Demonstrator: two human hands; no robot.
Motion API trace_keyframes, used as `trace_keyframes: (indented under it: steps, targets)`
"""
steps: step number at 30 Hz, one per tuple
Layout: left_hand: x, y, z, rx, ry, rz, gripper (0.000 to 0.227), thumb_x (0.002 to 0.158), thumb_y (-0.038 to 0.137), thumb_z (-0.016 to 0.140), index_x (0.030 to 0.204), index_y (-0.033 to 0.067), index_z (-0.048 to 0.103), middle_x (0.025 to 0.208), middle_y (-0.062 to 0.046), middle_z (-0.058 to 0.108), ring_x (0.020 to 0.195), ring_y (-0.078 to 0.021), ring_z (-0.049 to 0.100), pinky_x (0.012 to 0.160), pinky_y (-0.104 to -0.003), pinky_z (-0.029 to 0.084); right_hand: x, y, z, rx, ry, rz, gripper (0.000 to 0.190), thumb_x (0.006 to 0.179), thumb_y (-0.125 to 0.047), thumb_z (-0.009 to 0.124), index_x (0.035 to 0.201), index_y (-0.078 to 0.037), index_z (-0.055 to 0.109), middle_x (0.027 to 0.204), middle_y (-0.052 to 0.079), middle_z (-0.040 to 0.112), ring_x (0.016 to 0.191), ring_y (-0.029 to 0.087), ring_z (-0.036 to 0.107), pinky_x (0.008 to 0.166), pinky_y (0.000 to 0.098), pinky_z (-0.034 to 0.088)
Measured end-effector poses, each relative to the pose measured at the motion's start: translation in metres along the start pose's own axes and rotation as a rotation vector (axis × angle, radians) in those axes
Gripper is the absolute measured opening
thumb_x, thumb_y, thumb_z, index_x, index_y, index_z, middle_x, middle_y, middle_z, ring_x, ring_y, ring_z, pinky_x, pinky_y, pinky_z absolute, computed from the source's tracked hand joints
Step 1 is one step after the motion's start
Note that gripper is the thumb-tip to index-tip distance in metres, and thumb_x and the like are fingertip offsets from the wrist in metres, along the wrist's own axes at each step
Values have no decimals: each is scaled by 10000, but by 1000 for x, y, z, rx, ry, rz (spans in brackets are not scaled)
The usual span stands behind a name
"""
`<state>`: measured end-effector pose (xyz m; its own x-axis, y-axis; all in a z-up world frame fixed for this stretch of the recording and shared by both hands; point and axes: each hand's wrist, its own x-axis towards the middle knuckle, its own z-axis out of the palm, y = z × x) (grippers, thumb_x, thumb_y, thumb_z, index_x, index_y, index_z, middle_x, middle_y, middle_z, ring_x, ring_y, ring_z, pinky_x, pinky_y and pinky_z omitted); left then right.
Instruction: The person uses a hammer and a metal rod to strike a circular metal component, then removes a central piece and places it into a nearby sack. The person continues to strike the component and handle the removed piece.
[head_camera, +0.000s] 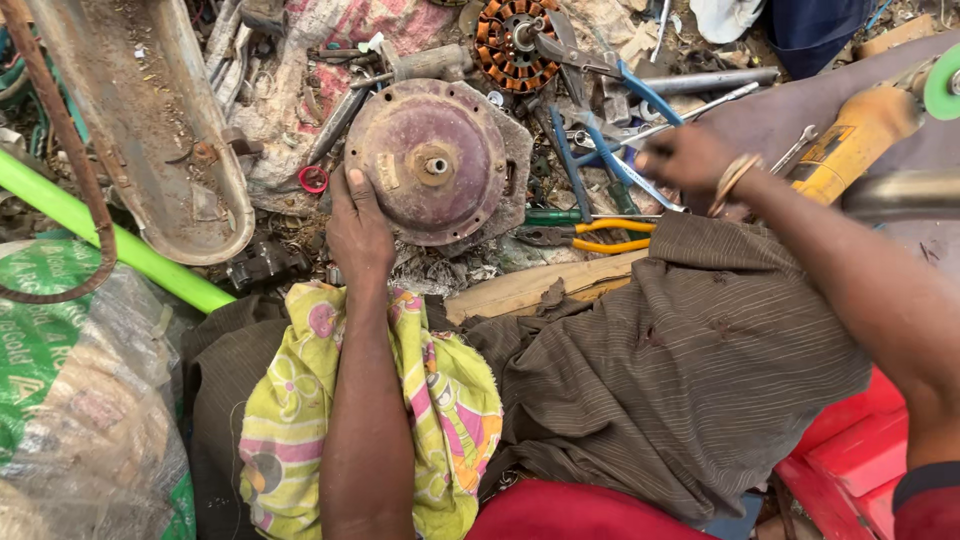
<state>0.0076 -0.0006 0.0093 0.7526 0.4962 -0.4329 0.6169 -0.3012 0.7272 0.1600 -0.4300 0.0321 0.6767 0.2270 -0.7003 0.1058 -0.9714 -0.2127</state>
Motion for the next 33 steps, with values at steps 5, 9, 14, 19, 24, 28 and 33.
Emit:
trace_keyframes:
  steps: [5,9,14,19,24,28,33]
  targets:
    - [3,-1,1,-10,41,75,737,1044,653,265,1518,127,470,1242,-276,692,1144,-452,682,957,-549,521,26,38,-1,-101,362,28,355,920,-95,586,1245,-95,730,1184,208,672,1018,372,692,828,475,547]
    - [0,-4,4,-23,49,118,779,1029,671,256,1505,100,490,1355,-259,651,1267,-416,644,1049,-544,495,68,69,-14,-576,318,-76,428,839,-208,709,1258,-136,657,1179,166,641,1107,395,629,936,552,501]
    - [5,-6,8,-80,60,267,814,1043,621,438,1570,5,363,1565,-297,426,1436,-453,446,1165,-541,367,96,74,1,-672,320,-70,392,869,-174,675,1250,-94,635,1238,178,639,1116,377,662,943,564,499]
    - [7,-2,7,-129,66,321,806,1026,584,530,1568,13,357,1578,-281,446,1465,-444,447,1212,-499,348,68,50,-9,-771,500,-179,326,918,-216,653,1222,-100,642,1204,134,656,1082,313,681,953,541,480]
    - [-1,3,-2,-142,10,238,873,963,644,515,1576,49,334,1560,-284,432,1427,-453,439,1157,-501,352,20,6,-42,-888,615,-222,156,1024,-211,621,1129,-122,694,1001,66,691,996,238,684,915,464,477]
    - [1,14,-5,-100,-19,200,928,942,709,481,1593,75,292,1504,-298,482,1367,-474,492,1128,-534,395,-13,-15,-72,-566,564,155,255,939,-331,677,987,-87,732,966,141,731,958,324,694,842,512,495]
    - [-6,10,-8,55,-82,106,932,938,714,474,1622,121,250,1290,-328,631,1198,-506,623,1061,-564,463,-82,-40,-70,751,542,85,323,987,-336,699,1113,-38,709,933,116,715,752,206,685,673,368,562]
